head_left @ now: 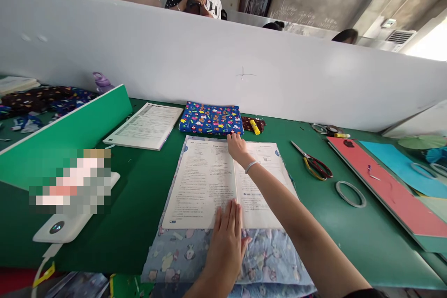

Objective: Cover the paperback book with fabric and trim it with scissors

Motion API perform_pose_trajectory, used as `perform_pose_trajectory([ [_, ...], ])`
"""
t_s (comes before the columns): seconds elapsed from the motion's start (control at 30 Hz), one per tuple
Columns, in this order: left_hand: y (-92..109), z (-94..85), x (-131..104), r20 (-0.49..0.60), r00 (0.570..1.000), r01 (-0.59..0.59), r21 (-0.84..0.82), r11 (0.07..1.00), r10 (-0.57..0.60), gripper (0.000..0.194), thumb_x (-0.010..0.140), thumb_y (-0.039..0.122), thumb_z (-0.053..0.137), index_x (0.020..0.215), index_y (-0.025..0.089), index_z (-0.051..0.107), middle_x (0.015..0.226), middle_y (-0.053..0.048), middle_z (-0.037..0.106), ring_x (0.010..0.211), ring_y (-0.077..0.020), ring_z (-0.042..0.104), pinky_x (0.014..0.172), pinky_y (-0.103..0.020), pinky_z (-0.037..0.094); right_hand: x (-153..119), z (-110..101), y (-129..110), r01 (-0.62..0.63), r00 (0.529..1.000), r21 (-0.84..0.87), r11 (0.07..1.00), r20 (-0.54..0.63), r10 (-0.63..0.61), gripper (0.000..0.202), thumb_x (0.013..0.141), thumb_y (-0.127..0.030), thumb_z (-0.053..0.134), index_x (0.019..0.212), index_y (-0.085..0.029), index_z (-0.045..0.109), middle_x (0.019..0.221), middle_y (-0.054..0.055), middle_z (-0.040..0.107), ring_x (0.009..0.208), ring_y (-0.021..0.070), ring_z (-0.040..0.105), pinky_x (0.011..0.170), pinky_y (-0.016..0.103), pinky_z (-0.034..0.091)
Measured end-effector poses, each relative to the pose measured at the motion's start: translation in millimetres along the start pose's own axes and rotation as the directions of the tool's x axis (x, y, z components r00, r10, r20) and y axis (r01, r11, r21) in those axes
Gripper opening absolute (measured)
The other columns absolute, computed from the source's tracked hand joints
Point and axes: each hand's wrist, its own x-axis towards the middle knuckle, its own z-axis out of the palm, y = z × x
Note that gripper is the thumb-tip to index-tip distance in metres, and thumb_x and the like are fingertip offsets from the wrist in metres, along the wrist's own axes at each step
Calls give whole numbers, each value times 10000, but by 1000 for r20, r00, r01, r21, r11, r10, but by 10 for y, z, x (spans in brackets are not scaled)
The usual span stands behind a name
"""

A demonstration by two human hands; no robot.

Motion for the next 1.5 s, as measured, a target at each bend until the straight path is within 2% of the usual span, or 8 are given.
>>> perform_pose_trajectory([
  [0.37, -10, 7, -8, 45, 999, -19, 1, 1000, 19, 683, 875, 206, 485, 1483, 34, 226, 1514, -163, 334, 1371, -302, 375, 1061, -468, 438, 139, 67, -53, -71, 997, 15, 997, -8, 71, 286, 920, -341, 566, 1136, -155, 589, 1131, 74, 614, 981, 193, 609, 820, 393, 525],
  [0.6, -68, -111, 0, 65, 996, -53, -117, 992, 61, 689, 947, 322, 424, 1516, 84, 116, 1499, -159, 356, 1366, -290, 386, 1053, -469, 436, -284, -124, 628, -69, 994, 145, 987, -73, 80, 356, 1009, -238, 253, 1097, -174, 592, 1098, 102, 650, 1028, 195, 578, 799, 294, 458],
  [0.7, -314, -295, 123, 126, 990, -30, -207, 978, 57, 615, 979, 412, 356, 1511, 150, 194, 1490, -113, 388, 1349, -251, 420, 1039, -411, 456, -508, -119, 1081, -76, 994, 185, 980, -66, 90, 379, 1001, -241, 239, 1079, -193, 607, 1110, 89, 661, 1036, 194, 580, 804, 284, 445],
  [0.83, -992, -481, 544, 191, 971, 171, -125, 977, -146, 499, 1004, 394, 250, 1412, 168, 429, 1449, -98, 464, 1325, -245, 455, 1105, -459, 367, -696, -21, 1575, -97, 993, 214, 972, -48, 110, 348, 966, -233, 316, 1150, -179, 607, 1236, 95, 629, 1155, 210, 544, 894, 298, 438],
  [0.93, -1518, -406, 908, 228, 917, 329, 29, 944, -327, 501, 998, 383, 247, 1375, 143, 474, 1448, -126, 466, 1356, -268, 405, 1096, -454, 358, -744, 82, 1731, -99, 993, 227, 969, -35, 110, 358, 955, -270, 356, 1206, -178, 594, 1283, 92, 608, 1206, 216, 520, 955, 314, 428],
  [1.03, -1821, -189, 1124, 217, 895, 382, 75, 921, -389, 551, 990, 409, 251, 1439, 113, 374, 1500, -173, 372, 1410, -325, 294, 1082, -529, 338, -751, 184, 1733, -107, 993, 233, 967, -29, 117, 407, 962, -303, 345, 1292, -168, 541, 1355, 94, 557, 1253, 221, 486, 1003, 328, 409],
  [1.2, -1924, 107, 1136, 234, 895, 364, 109, 925, -379, 592, 982, 467, 225, 1459, 140, 351, 1542, -170, 282, 1445, -322, 200, 1126, -597, 188, -774, 273, 1690, -133, 990, 230, 964, -11, 140, 475, 984, -335, 273, 1391, -163, 446, 1451, 88, 462, 1316, 219, 420, 1071, 357, 352],
  [1.5, -2008, 165, 1195, 266, 903, 309, 145, 940, -338, 603, 986, 458, 204, 1460, 114, 348, 1533, -205, 287, 1440, -336, 207, 1127, -577, 200, -801, 255, 1715, -173, 985, 213, 962, 51, 166, 477, 1001, -358, 207, 1415, -220, 400, 1474, 64, 438, 1358, 197, 370, 1146, 446, 192],
])
